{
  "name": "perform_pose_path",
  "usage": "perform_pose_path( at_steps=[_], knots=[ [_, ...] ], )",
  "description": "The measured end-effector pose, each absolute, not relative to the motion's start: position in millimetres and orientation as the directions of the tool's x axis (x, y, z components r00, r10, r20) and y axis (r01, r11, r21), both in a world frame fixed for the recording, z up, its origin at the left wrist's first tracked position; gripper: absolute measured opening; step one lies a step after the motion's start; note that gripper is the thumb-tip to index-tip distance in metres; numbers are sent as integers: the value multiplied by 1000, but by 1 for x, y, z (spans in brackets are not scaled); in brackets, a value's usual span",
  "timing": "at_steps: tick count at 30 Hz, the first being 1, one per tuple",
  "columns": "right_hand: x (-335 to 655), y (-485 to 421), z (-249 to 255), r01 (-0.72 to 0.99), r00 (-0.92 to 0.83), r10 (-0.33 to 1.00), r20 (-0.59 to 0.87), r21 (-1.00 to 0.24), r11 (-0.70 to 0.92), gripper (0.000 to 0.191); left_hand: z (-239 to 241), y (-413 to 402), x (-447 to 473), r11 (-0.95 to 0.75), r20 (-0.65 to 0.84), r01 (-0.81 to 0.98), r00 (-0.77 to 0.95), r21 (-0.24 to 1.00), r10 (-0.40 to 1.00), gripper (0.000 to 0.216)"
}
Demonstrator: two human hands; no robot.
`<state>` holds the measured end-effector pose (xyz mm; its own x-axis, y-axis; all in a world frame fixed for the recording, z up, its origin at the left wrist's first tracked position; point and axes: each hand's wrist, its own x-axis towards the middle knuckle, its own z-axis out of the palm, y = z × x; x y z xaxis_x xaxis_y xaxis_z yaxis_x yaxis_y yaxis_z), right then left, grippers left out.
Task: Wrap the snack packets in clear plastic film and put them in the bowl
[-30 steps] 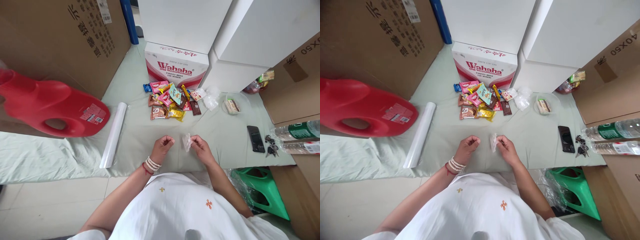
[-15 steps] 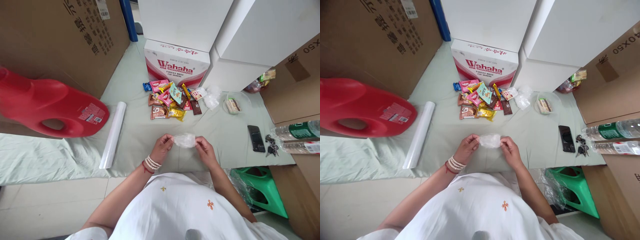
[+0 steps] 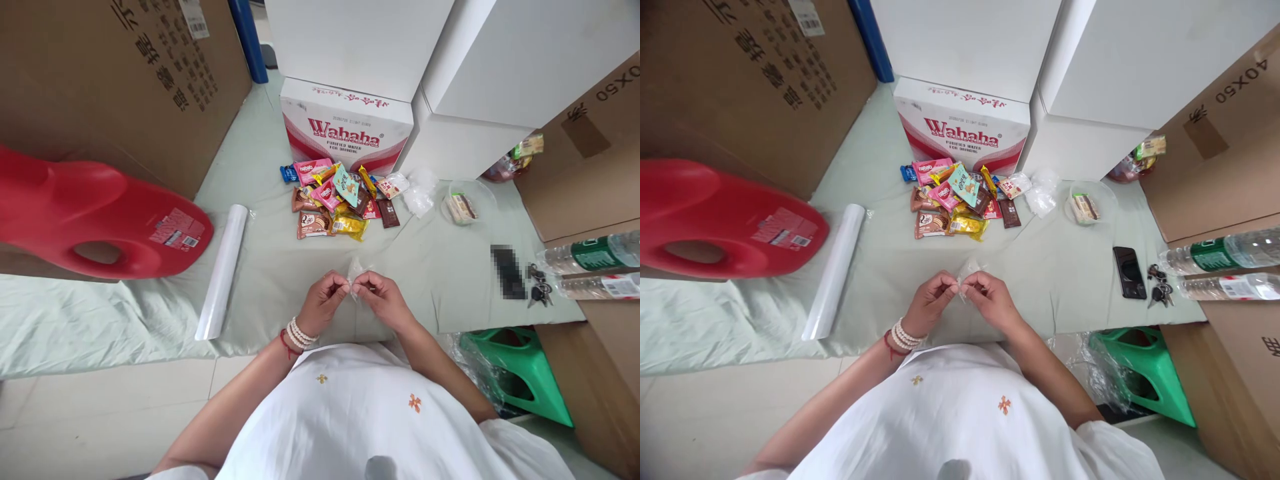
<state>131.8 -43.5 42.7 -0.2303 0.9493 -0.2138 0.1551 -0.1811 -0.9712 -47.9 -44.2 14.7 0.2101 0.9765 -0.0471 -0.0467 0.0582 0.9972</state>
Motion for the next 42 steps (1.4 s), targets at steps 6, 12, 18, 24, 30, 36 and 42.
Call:
perform_pose_path(
  at_steps=[6,12,18,24,30,36,42],
  knots=[
    [151,-41,31,93,-56,963,-262,-962,-256,40,10,-48,-66,120,-116,-25,117,993,986,42],
    [131,-50,42,70,-272,932,-239,-971,-229,36,11,-50,-59,6,-15,45,211,999,977,38],
    [141,-45,34,17,-126,970,-210,-978,-210,31,8,-48,-63,103,-97,-29,145,994,985,41],
    [172,-51,19,-51,1,969,-247,-968,-247,31,-7,-46,-83,183,-182,-137,23,973,983,41],
    [182,-73,4,69,0,969,-247,-967,-246,30,-6,-60,-93,403,-386,-178,123,898,914,38],
    [182,-84,4,102,-86,984,-157,-984,-149,29,4,-49,-83,572,-573,-45,-22,819,819,55],
    [180,-84,9,76,-75,985,-157,-985,-152,30,-10,-29,-56,426,-453,233,79,874,888,37]
  ],
)
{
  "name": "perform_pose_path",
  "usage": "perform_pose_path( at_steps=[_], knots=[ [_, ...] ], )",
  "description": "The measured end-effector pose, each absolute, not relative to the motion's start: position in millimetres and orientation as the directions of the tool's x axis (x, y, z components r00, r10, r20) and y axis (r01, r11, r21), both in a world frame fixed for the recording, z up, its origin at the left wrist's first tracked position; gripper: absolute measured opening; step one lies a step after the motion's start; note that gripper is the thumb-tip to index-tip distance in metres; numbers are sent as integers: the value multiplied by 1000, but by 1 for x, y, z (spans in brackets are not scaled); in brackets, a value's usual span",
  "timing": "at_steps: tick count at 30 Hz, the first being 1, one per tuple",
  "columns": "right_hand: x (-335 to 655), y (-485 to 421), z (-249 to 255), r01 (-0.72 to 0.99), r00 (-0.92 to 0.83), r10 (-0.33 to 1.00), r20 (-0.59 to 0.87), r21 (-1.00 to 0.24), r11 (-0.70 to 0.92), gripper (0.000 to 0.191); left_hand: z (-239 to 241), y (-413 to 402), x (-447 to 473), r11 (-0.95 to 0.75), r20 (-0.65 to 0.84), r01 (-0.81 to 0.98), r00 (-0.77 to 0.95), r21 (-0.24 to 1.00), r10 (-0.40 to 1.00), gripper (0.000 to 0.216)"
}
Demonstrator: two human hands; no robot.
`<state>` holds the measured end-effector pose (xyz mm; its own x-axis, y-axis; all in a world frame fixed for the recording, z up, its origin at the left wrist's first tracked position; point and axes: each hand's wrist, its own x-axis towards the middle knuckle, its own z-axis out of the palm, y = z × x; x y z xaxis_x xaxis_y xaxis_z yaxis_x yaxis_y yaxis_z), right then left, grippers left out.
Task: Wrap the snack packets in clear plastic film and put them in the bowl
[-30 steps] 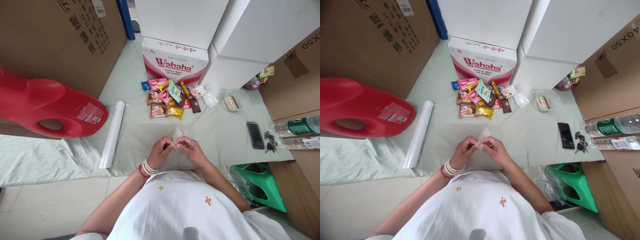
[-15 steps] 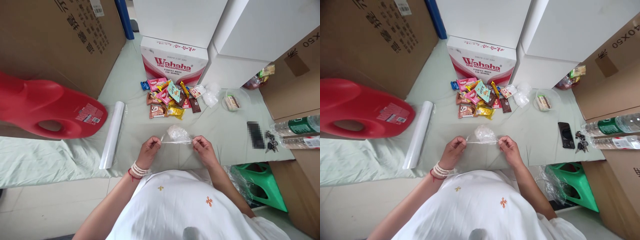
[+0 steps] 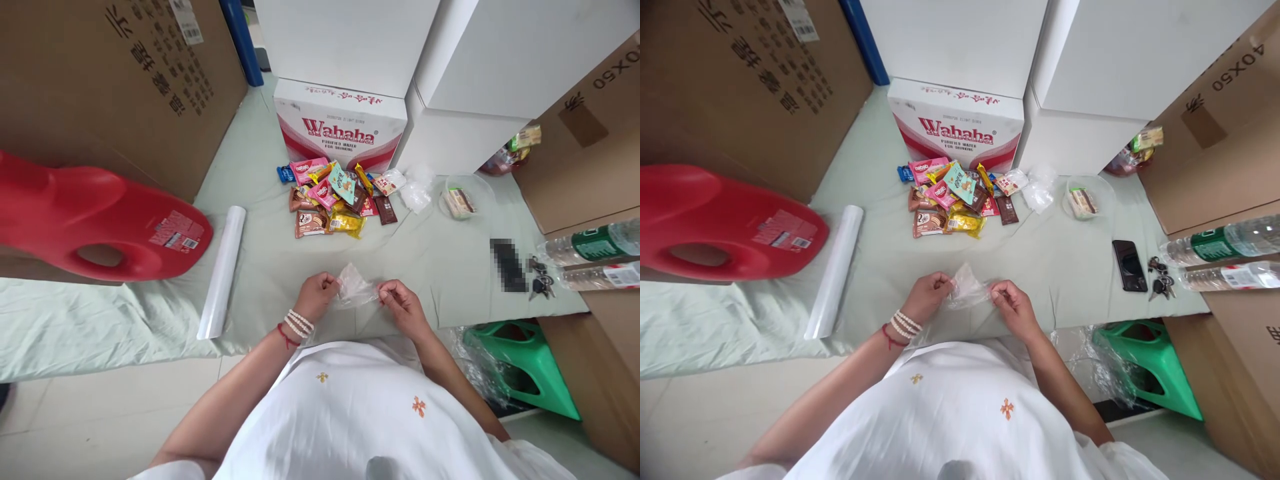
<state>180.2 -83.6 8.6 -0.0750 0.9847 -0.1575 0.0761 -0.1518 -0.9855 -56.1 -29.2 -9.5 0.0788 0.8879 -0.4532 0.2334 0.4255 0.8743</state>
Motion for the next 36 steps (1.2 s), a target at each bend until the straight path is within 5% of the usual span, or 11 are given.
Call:
perform_pose_path(
  at_steps=[3,6,10,13,16,20,24,31,36],
  knots=[
    [181,-85,11,45,-13,981,-194,-980,-193,31,-11,-31,-54,314,-285,258,-144,914,948,30],
    [180,-86,15,30,-15,982,-190,-981,-190,32,3,-41,-53,24,142,511,-284,859,948,30],
    [178,-85,20,69,-61,986,-152,-987,-148,32,26,-51,-40,-426,429,583,144,692,892,18],
    [177,-83,24,104,-110,987,-120,-989,-108,29,29,-49,-24,-520,367,533,371,668,853,24],
    [178,-81,28,139,-148,985,-85,-988,-64,27,22,-45,-13,-434,239,484,412,760,879,24],
    [180,-80,29,107,-104,989,-102,-990,-91,26,14,-43,-8,-100,10,294,293,951,956,23],
    [175,-84,23,96,-7,991,-136,-986,-134,27,16,-46,-9,208,-213,49,214,977,953,32],
    [155,-82,20,222,5,1000,-15,-975,-16,20,26,-56,-8,239,-241,33,184,970,953,35],
    [155,-77,24,159,9,1000,-29,-987,-30,24,27,-53,-15,256,-250,-30,137,966,959,33]
  ],
)
